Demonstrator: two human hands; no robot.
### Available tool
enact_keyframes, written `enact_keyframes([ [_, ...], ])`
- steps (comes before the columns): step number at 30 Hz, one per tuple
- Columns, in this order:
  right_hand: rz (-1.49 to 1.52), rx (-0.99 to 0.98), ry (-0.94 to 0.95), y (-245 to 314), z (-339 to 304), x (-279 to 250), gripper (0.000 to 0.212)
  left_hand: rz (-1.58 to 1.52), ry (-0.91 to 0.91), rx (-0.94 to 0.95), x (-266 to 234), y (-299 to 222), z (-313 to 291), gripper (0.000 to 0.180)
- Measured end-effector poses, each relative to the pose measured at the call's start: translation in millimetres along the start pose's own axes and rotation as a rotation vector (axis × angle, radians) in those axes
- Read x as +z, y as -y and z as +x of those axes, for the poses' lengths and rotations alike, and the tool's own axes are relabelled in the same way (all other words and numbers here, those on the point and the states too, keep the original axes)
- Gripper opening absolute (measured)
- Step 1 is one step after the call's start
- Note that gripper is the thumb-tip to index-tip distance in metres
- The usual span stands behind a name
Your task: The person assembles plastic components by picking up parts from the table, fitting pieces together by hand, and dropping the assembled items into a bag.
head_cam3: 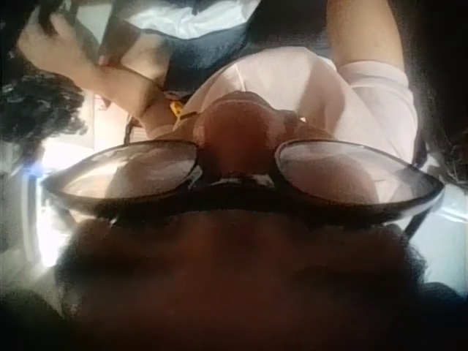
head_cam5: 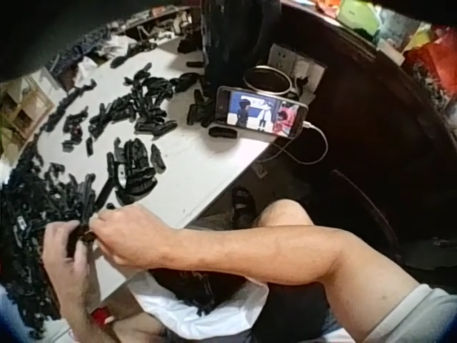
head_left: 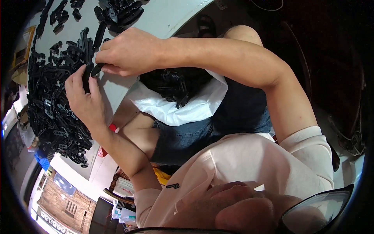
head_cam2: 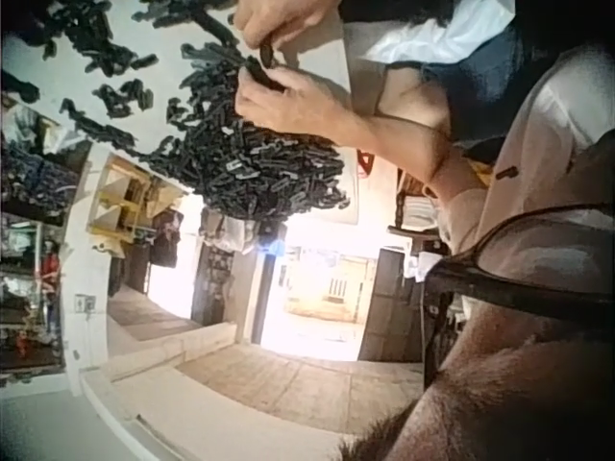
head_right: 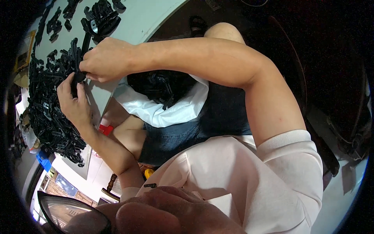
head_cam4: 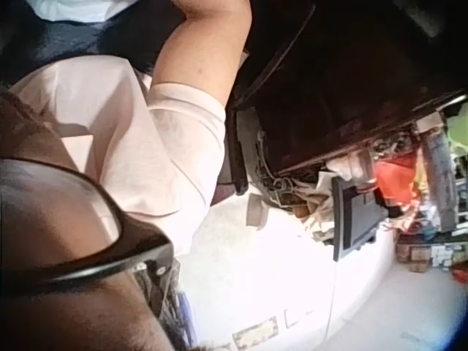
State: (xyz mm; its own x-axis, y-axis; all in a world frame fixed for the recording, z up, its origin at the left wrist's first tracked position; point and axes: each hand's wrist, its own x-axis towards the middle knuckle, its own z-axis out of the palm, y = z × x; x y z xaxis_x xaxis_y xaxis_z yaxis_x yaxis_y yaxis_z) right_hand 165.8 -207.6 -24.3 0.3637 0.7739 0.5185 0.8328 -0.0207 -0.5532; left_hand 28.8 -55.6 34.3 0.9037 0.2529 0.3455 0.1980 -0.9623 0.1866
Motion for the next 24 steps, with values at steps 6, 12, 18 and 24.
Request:
enact_keyframes([
  [6, 0.048, 0.038, -0.114, 4, -1, -1, 0.021, -0.297, -0.119, -0.13, -3, -8, -2, 0.026],
  [12, 0.069, 0.051, -0.086, 13, -13, -3, 0.021, -0.973, -0.075, -0.586, -12, -19, 1, 0.036],
  [18, 0.156, -0.01, -0.005, 5, -11, 2, 0.025, -1.152, 0.046, -0.664, -13, -14, -3, 0.032],
  [24, 0.418, 0.228, -0.035, 3, -11, -19, 0.028, -0.738, 0.052, -0.37, -5, -7, -10, 0.027],
])
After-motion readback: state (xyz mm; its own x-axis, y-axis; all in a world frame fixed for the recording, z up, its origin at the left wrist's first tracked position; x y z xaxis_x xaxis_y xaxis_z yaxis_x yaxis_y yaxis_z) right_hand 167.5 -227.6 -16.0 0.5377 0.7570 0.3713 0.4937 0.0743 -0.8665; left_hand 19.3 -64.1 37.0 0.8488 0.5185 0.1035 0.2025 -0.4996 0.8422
